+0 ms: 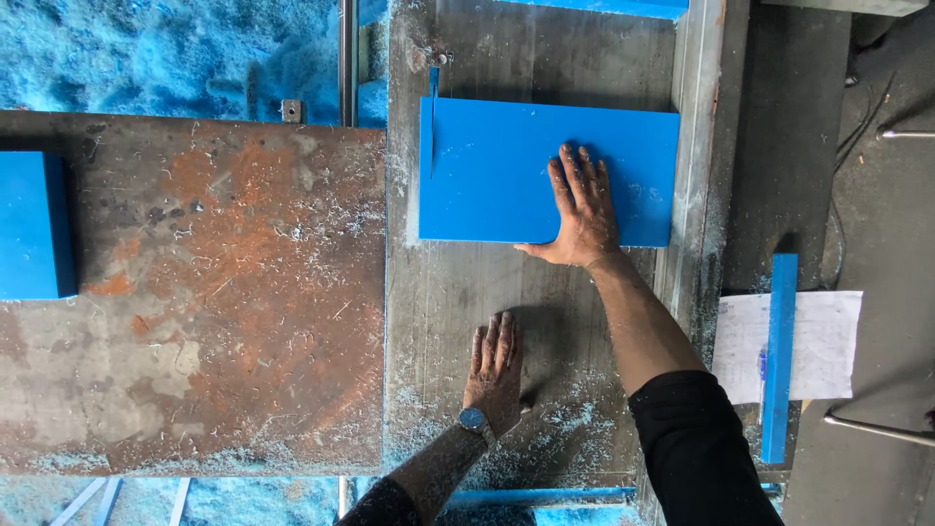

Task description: Cutting blue plastic blocks using a table saw and stacking them.

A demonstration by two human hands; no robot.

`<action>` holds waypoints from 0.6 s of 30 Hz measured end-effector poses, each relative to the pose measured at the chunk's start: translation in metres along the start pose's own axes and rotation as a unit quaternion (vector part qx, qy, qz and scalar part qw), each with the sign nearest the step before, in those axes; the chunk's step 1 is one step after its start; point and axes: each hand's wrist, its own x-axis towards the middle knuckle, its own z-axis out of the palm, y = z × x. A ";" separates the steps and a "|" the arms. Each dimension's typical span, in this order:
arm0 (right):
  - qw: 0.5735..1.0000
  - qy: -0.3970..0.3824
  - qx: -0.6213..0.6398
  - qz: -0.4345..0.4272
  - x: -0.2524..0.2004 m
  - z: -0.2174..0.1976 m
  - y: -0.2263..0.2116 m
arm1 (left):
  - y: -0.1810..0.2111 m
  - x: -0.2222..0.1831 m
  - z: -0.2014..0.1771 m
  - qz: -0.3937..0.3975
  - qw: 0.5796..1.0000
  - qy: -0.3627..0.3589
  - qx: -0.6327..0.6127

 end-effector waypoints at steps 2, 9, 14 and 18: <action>1.000 0.001 0.003 -0.002 0.002 0.001 0.004 | 0.000 0.001 -0.007 -0.001 1.000 -0.001 -0.011; 1.000 0.003 -0.006 -0.005 0.013 0.004 0.012 | -0.001 0.001 -0.014 -0.004 0.999 -0.001 -0.040; 1.000 0.004 -0.008 -0.009 0.025 0.002 0.016 | 0.000 0.002 -0.012 -0.012 0.999 0.000 -0.051; 1.000 0.010 -0.011 -0.017 0.031 0.002 0.022 | 0.000 0.003 -0.018 -0.014 0.999 0.003 -0.030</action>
